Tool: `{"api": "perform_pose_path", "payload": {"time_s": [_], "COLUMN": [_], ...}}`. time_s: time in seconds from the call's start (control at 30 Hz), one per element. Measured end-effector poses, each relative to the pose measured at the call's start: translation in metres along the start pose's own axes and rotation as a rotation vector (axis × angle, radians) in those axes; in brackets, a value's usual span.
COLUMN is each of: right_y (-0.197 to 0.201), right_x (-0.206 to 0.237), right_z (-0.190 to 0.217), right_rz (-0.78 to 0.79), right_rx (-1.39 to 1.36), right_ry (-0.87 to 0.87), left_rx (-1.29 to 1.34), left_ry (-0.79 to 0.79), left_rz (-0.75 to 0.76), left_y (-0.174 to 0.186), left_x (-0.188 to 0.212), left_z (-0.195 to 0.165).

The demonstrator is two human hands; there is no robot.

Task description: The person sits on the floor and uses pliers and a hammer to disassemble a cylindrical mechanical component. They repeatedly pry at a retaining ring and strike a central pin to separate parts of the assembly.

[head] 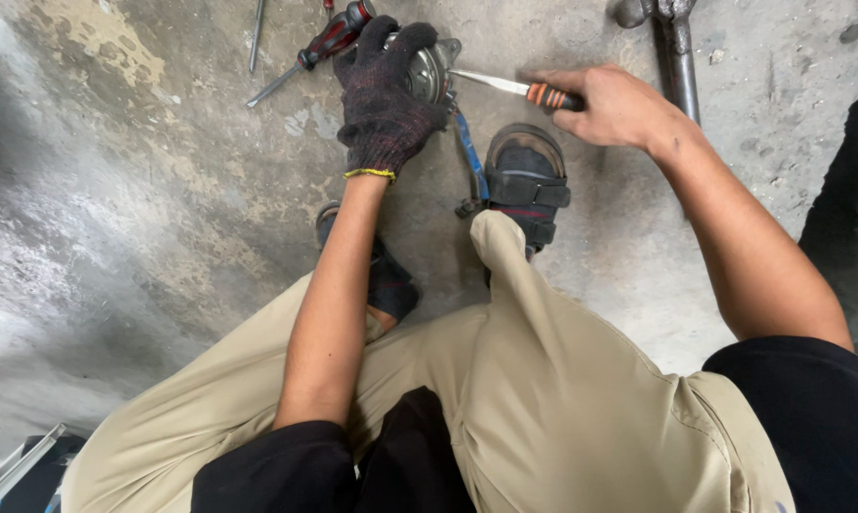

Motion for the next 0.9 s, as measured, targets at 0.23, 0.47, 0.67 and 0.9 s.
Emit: {"api": "perform_pose_path", "payload": {"time_s": [0.23,0.47,0.67,0.9], "right_y": [-0.006,-0.011,-0.004,0.000], "right_x": [-0.004,0.001,0.000,0.000], "right_z": [0.011,0.015,0.018,0.017], "right_rz": [-0.049,-0.040,-0.128,-0.191], "right_rx": [0.084,0.173,0.175,0.411], "right_ry": [0.197,0.121,0.205,0.262], "left_rx": [0.000,0.014,0.098,0.085], "left_ry": [0.050,0.058,0.026,0.101], "left_rz": [-0.069,-0.051,0.026,0.071], "left_y": [-0.004,0.000,0.007,0.005], "left_x": [0.006,0.002,-0.007,-0.005], "left_z": [-0.007,-0.003,0.011,0.014]}}
Point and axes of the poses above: each hand's wrist, its own x-axis away from the middle knuckle, its own y-axis out of the back of the hand, z = x × y, the point moved 3 cm from there along -x, towards the middle knuckle, and after that the axes turned 10 degrees about y, right-handed, at the moved point
